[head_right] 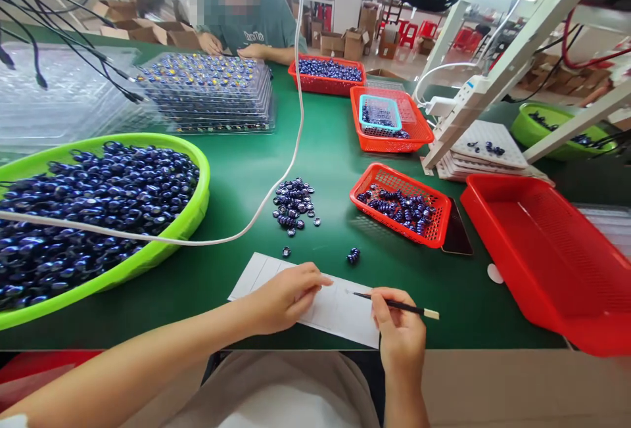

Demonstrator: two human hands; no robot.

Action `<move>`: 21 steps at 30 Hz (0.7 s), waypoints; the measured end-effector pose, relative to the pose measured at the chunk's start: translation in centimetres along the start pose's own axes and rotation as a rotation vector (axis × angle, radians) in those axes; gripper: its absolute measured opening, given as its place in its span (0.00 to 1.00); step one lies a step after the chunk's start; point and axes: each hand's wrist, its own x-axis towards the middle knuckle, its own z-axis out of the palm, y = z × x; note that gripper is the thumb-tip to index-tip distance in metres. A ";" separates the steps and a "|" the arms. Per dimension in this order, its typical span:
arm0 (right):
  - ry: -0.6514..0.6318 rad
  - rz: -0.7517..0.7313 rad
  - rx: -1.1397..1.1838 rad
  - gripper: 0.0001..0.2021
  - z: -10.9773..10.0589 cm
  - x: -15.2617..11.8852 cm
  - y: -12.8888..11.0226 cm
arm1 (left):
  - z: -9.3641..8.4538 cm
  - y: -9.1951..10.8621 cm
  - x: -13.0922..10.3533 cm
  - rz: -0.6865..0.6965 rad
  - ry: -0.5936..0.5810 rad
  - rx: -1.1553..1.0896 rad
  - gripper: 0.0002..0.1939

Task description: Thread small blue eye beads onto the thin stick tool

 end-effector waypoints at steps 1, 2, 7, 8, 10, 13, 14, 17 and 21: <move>0.031 -0.015 0.034 0.13 0.3 -0.4 -0.2 | -0.3 0.2 0.3 -0.077 0.031 -0.087 0.16; 0.059 -0.028 0.064 0.12 0.7 -0.7 -0.4 | -0.6 0.4 0.6 -0.157 0.047 -0.169 0.14; 0.128 -0.040 0.200 0.10 2.7 -1.1 -1.0 | -0.7 0.4 2.4 -0.448 0.019 -0.561 0.12; 0.136 -0.028 0.217 0.10 3.0 -1.0 -0.8 | -0.6 0.2 2.7 -0.475 0.026 -0.618 0.12; 0.145 -0.008 0.240 0.10 3.2 -0.8 -0.5 | -0.2 -0.3 3.1 -0.520 0.051 -0.711 0.13; 0.139 0.000 0.243 0.10 3.1 -0.8 -0.1 | 0.2 -0.9 3.4 -0.558 0.090 -0.827 0.17; 0.137 0.003 0.236 0.10 3.1 -0.8 -0.1 | 0.2 -1.1 3.4 -0.563 0.099 -0.855 0.18; 0.146 0.007 0.213 0.10 3.1 -1.0 -0.1 | -0.1 -1.4 3.5 -0.593 0.108 -0.939 0.20; 0.161 0.003 0.204 0.10 3.0 -1.2 -0.2 | -0.7 -1.6 3.5 -0.688 0.093 -1.068 0.19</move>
